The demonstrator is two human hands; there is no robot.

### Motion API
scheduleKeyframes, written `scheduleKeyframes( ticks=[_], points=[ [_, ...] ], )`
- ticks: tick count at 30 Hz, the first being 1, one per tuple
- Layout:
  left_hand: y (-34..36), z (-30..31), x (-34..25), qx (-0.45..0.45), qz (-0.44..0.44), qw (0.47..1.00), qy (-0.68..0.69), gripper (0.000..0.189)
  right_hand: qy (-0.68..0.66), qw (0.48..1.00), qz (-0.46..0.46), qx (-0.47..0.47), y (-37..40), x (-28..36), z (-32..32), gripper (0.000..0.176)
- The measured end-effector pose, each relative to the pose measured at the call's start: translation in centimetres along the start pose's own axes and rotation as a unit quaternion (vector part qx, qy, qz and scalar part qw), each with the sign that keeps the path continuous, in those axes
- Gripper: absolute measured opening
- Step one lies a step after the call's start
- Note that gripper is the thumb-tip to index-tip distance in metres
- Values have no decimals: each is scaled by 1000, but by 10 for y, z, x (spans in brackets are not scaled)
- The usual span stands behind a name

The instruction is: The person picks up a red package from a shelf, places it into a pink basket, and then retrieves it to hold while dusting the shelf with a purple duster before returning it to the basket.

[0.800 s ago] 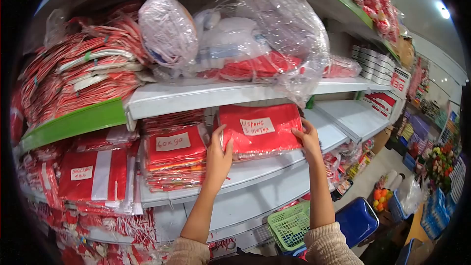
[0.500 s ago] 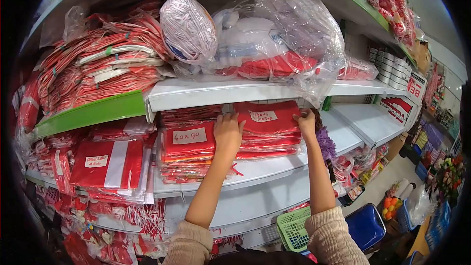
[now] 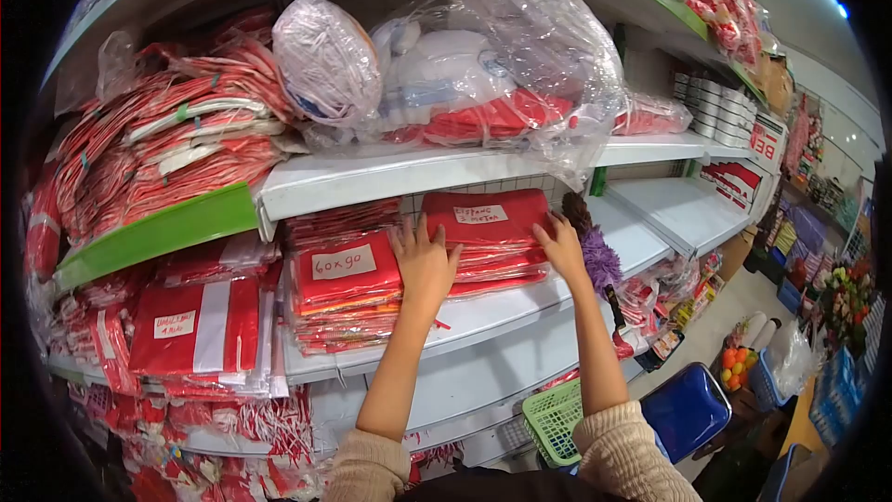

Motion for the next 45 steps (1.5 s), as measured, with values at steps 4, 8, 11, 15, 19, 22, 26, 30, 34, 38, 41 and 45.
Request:
scheduleKeyframes(
  ticks=[4, 8, 11, 15, 19, 22, 26, 30, 34, 38, 41, 45],
  points=[
    [13, 20, -35, -23, -12, 983, 180, 37, -1, 992, 49, -113, 53, 34, 35, 42],
    [40, 29, -75, 23, 23, 949, 313, 33, -62, 994, -11, -90, 110, 48, 68, 37],
    [58, 33, -110, 75, 30, 911, 405, 31, -56, 993, -61, -79, 146, 35, 93, 38],
    [88, 33, -161, 146, 16, 843, 518, 27, 4, 985, -121, -126, 196, 17, 140, 35],
    [126, 38, -223, 228, -5, 761, 607, 25, 59, 958, -227, -167, 249, -3, 198, 35],
    [163, 49, -272, 294, -34, 691, 660, 24, 117, 937, -253, -208, 291, -1, 245, 34],
    [215, 77, -329, 372, -86, 606, 697, 24, 161, 884, -333, -285, 355, 12, 300, 35],
    [272, 115, -379, 432, -154, 521, 720, 26, 216, 816, -388, -370, 435, 20, 344, 34],
    [322, 169, -407, 492, -223, 422, 729, 24, 270, 734, -453, -428, 512, 49, 376, 34],
    [389, 206, -427, 499, -301, 343, 737, 27, 244, 648, -505, -516, 592, 76, 390, 37],
    [438, 228, -434, 543, -352, 300, 701, 28, 242, 578, -534, -568, 660, 85, 389, 36],
    [510, 243, -438, 557, -417, 254, 672, 28, 190, 515, -553, -627, 743, 83, 375, 35]
  ],
)
Point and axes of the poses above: each hand's wrist, its own y-axis away from the middle knuckle, its own z-axis out of the back of the hand, x = y × z, the point moved 2 cm from there along -y, towards the middle knuckle, and after that the axes turned 11 degrees about -x, right-handed, at the moved point
